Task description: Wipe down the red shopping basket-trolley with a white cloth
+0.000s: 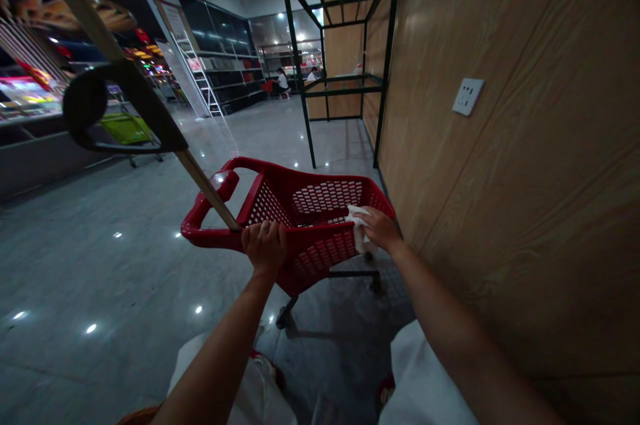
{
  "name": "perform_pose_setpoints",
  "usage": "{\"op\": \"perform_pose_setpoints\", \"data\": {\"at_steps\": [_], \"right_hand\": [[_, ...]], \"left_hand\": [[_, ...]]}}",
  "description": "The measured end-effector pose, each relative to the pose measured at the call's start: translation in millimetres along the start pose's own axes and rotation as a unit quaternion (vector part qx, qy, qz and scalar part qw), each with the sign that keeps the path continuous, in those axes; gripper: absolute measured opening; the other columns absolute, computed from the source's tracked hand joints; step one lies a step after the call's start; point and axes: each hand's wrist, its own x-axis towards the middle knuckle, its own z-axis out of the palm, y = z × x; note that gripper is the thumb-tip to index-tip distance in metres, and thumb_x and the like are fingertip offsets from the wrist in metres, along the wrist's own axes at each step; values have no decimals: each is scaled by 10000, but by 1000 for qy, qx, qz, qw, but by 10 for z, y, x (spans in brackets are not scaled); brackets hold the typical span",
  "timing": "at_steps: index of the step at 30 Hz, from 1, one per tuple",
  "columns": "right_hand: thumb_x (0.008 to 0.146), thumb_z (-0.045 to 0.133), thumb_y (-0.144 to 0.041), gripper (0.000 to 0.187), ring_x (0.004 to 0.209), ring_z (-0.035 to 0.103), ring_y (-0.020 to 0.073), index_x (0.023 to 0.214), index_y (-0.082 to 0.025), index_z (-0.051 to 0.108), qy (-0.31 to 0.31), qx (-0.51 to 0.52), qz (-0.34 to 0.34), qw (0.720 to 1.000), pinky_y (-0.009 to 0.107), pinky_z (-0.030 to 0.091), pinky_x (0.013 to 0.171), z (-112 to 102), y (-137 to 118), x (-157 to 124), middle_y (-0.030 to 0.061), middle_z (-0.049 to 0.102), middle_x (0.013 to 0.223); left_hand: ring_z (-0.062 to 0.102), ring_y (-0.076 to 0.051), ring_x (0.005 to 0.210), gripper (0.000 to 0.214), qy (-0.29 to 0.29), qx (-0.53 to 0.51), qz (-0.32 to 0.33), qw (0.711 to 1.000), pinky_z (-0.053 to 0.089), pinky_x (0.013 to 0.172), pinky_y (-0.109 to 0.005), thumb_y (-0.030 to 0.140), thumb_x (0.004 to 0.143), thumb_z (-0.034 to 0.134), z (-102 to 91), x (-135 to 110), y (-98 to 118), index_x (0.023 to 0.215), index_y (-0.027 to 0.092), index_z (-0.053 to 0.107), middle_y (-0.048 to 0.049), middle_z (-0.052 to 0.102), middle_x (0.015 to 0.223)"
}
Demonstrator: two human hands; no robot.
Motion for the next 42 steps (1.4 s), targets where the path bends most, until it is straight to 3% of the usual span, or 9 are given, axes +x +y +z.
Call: {"op": "perform_pose_setpoints", "data": {"at_steps": [7,11,13,16,24,28,32,37,42], "right_hand": [[880,510,-129,420,1214,499,174,1282,-240,563,22,100,-107,989,325,410,1051,437,-1313,485,44,549,1336],[941,425,-178,356,1177,528,190,1256,-186,590,78,145,-76,983,338,410,1054,617,-1783,633,87,596,1271],[943,428,-197,349,1169,536,192,1249,-206,597,78,150,-69,983,343,413,1050,635,-1808,644,76,600,1268],[909,502,-213,344,1173,529,191,1234,-255,604,51,127,-84,987,328,420,1033,580,-1593,582,39,587,1295],[832,563,-170,350,1202,512,239,1163,-245,649,15,-17,12,1000,473,289,1112,137,-190,48,66,592,1286],[832,567,-191,355,1267,461,241,1173,-249,646,29,-28,62,997,452,341,1092,-6,176,-91,47,552,1345],[809,580,-143,342,1275,451,223,1130,-226,669,24,-6,47,999,405,357,1096,62,-36,44,53,529,1365],[849,542,-136,360,1194,520,178,1181,-238,639,-2,77,-41,996,336,416,1041,301,-855,416,41,567,1317],[893,495,-160,378,1226,487,175,1260,-175,584,34,145,-93,984,313,366,1079,551,-1621,679,78,564,1318]], "left_hand": [[478,-243,804,301,-8,16,0,1000,284,846,-416,326,913,404,-17,-13,23,683,234,575,-58,599,732],[493,-241,816,281,-20,25,10,999,288,839,-406,334,919,402,-42,-31,13,753,228,602,-61,608,762],[498,-240,820,281,-27,37,20,999,291,840,-404,335,922,398,-50,-38,-9,760,226,600,-62,612,767],[501,-239,830,281,-39,47,38,997,292,851,-404,345,921,402,-56,-42,-49,742,228,585,-57,614,769],[487,-238,836,276,-18,17,28,999,280,872,-407,334,908,415,17,-34,-80,700,227,562,-55,614,775],[475,-242,827,274,-19,-20,6,1000,274,872,-417,335,894,428,33,-23,-65,681,225,562,-56,608,763],[467,-245,828,279,-22,-29,-11,999,273,873,-422,334,891,423,24,-9,-37,668,227,553,-60,598,755],[465,-254,841,297,-32,-13,-19,999,281,871,-426,343,899,406,18,-10,8,673,225,560,-73,596,754],[475,-248,825,289,-27,20,-5,999,288,845,-410,333,911,401,10,-18,14,738,216,600,-72,616,760]]}}
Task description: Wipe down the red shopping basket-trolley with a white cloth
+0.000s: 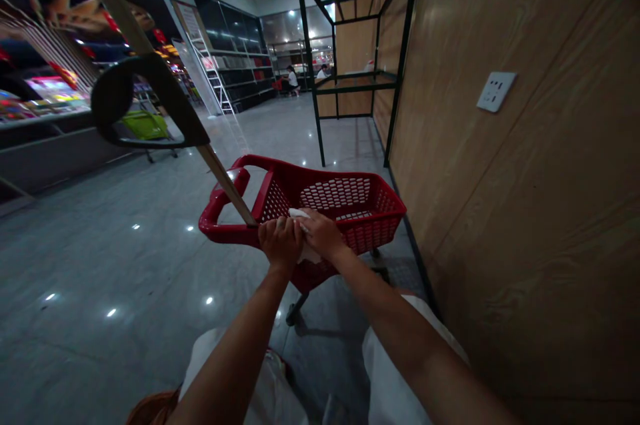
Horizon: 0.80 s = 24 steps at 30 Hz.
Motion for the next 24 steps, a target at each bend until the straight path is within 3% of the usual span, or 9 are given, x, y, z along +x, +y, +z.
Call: {"op": "perform_pose_setpoints", "data": {"at_steps": [2,5,8,11,17,20,24], "right_hand": [[906,479,-174,367,1223,489,179,1257,-166,586,8,4,6,1000,312,361,1079,75,-90,51,81,569,1312],[908,509,-235,333,1169,529,192,1224,-212,613,-11,-15,21,1000,320,404,1029,31,-22,21,64,585,1293],[893,543,-263,305,1136,548,208,1184,-260,634,-33,-58,44,997,376,392,1030,-152,243,-128,47,608,1260],[878,556,-242,276,1155,537,224,1136,-258,655,-40,-105,78,991,467,304,1087,-415,610,-375,49,612,1254],[830,632,-257,322,1242,473,266,1150,-230,659,7,-191,165,968,489,255,1120,-897,1166,-812,76,596,1268],[811,662,-273,330,1230,481,267,1138,-231,666,19,-194,174,965,477,274,1119,-934,1183,-826,76,598,1261],[843,634,-264,266,1170,514,222,1105,-262,675,-7,-137,113,984,399,379,1056,-697,879,-598,45,606,1244]], "left_hand": [[480,-244,818,283,-2,8,9,1000,289,834,-405,327,915,402,0,-1,-20,760,213,610,-69,622,763],[488,-244,834,271,-12,-1,24,1000,285,833,-407,327,909,417,6,1,-61,751,217,608,-66,621,764],[490,-242,840,267,-8,-8,28,1000,276,843,-409,316,905,421,19,8,-91,723,222,593,-62,619,767],[483,-235,819,277,6,2,32,999,272,842,-403,313,909,414,32,18,-97,702,224,576,-57,617,761],[478,-241,819,283,-1,-32,7,999,265,848,-413,321,898,427,37,28,-80,673,225,568,-57,608,745],[478,-247,830,276,4,-42,-1,999,265,863,-424,322,897,426,41,24,-69,688,226,579,-60,608,759],[474,-249,837,278,3,-41,-12,999,270,871,-428,316,897,414,31,12,-31,696,226,584,-66,599,759]]}}
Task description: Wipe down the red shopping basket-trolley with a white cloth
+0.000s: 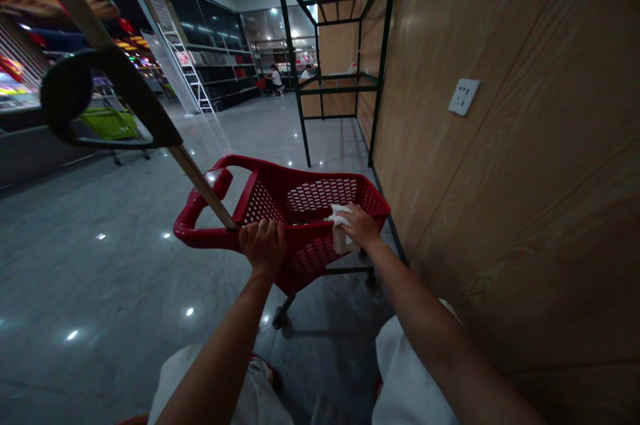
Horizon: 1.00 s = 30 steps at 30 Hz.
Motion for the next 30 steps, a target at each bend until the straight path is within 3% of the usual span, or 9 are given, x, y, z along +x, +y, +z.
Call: {"op": "perform_pose_setpoints", "data": {"at_steps": [6,9,13,18,23,26,30], "right_hand": [[905,557,-281,314,1153,516,204,1210,-231,617,5,100,-81,992,340,403,1028,370,-1020,277,66,588,1267],[928,505,-258,297,1150,517,208,1196,-219,627,15,108,-77,991,342,388,1043,462,-1229,330,73,592,1257],[903,555,-273,306,1143,526,218,1200,-251,622,-8,81,-81,993,376,373,1054,424,-1012,289,58,592,1264],[884,585,-278,280,1142,533,235,1159,-274,642,-19,-8,-34,999,503,252,1110,164,-309,59,55,609,1245],[858,615,-322,305,1179,507,255,1158,-277,645,8,-55,55,997,525,263,1086,-85,302,-159,65,590,1257],[851,617,-282,304,1170,515,236,1152,-252,651,17,-39,63,997,467,307,1075,-120,392,-176,73,584,1256],[876,588,-263,283,1132,529,218,1151,-253,651,-20,-10,-5,1000,425,331,1074,-14,83,-61,59,606,1229]], "left_hand": [[485,-250,847,283,-5,26,5,1000,281,874,-423,327,901,404,-42,-21,32,713,226,588,-72,610,773],[493,-253,860,271,-16,23,13,1000,284,868,-421,341,902,414,-62,-25,3,734,228,594,-72,624,796],[499,-252,873,256,-30,16,34,999,281,868,-420,334,900,423,-71,-20,-54,732,231,587,-68,622,798],[494,-245,860,261,-17,28,43,999,279,863,-414,318,903,416,-42,-17,-76,709,233,569,-62,614,784],[489,-251,854,278,-13,37,32,999,284,865,-417,326,907,407,-29,-18,-39,707,228,573,-69,617,776],[485,-252,859,288,-10,29,17,999,282,881,-421,334,909,402,-31,-16,-7,705,227,575,-74,621,780],[485,-257,853,284,-1,18,3,1000,280,886,-429,333,904,409,-43,-19,37,701,231,580,-70,619,772]]}}
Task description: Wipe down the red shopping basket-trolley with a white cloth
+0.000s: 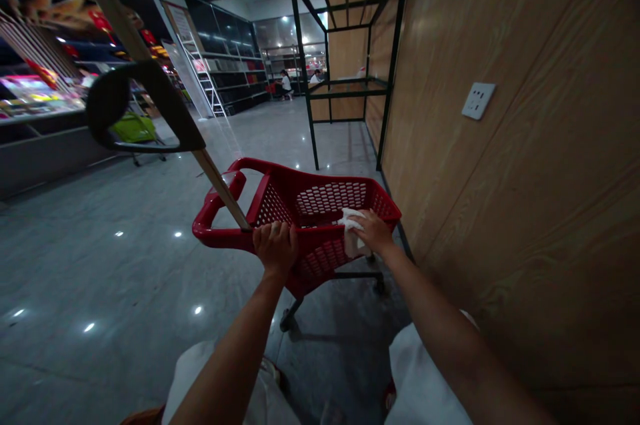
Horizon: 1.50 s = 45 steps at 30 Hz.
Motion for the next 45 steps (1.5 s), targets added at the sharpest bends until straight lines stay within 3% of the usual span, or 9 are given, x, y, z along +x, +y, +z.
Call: {"op": "perform_pose_setpoints", "data": {"at_steps": [6,10,14,21,28,37,45], "right_hand": [[871,606,-384,436,1169,487,253,1280,-238,565,17,54,-70,996,393,404,1017,318,-916,183,92,541,1308],[892,571,-367,395,1142,508,249,1265,-238,576,24,64,-70,995,399,390,1022,373,-1135,210,94,546,1300],[893,564,-334,295,1092,542,237,1175,-277,633,4,51,-47,998,454,335,1058,251,-920,185,61,614,1210],[862,544,-216,339,1152,510,232,1185,-274,627,9,-31,20,999,512,226,1109,54,-152,-124,60,593,1244],[871,493,-207,364,1114,528,233,1194,-315,621,34,-108,151,982,451,352,1035,-261,547,-503,33,588,1251],[841,471,-182,399,1071,541,237,1203,-260,621,24,-143,181,973,354,442,907,-338,586,-808,61,593,1208],[866,455,-191,396,1044,551,238,1229,-240,606,21,-187,189,964,333,432,905,-458,374,-1127,91,600,1149]], "left_hand": [[490,-252,845,273,4,16,12,1000,285,868,-417,332,903,418,-38,-45,17,712,230,585,-70,620,770],[497,-253,855,256,-4,-6,10,1000,282,870,-424,329,892,431,-44,-75,-6,719,229,591,-74,623,786],[496,-249,845,261,-3,13,22,1000,282,866,-418,333,895,431,-39,-72,-26,710,230,584,-68,625,774],[495,-239,811,258,17,3,20,1000,280,852,-416,316,879,451,-24,-66,-27,664,235,570,-59,611,734],[496,-243,829,234,21,-43,16,999,285,867,-425,302,858,466,-23,-96,-31,651,239,553,-58,606,740],[501,-244,856,232,23,-31,27,999,305,895,-422,306,867,453,-129,-195,23,665,244,549,-58,619,760],[544,-232,966,234,-38,-73,91,992,302,1025,-427,349,902,441,-337,-209,-111,765,238,595,-62,647,885]]}}
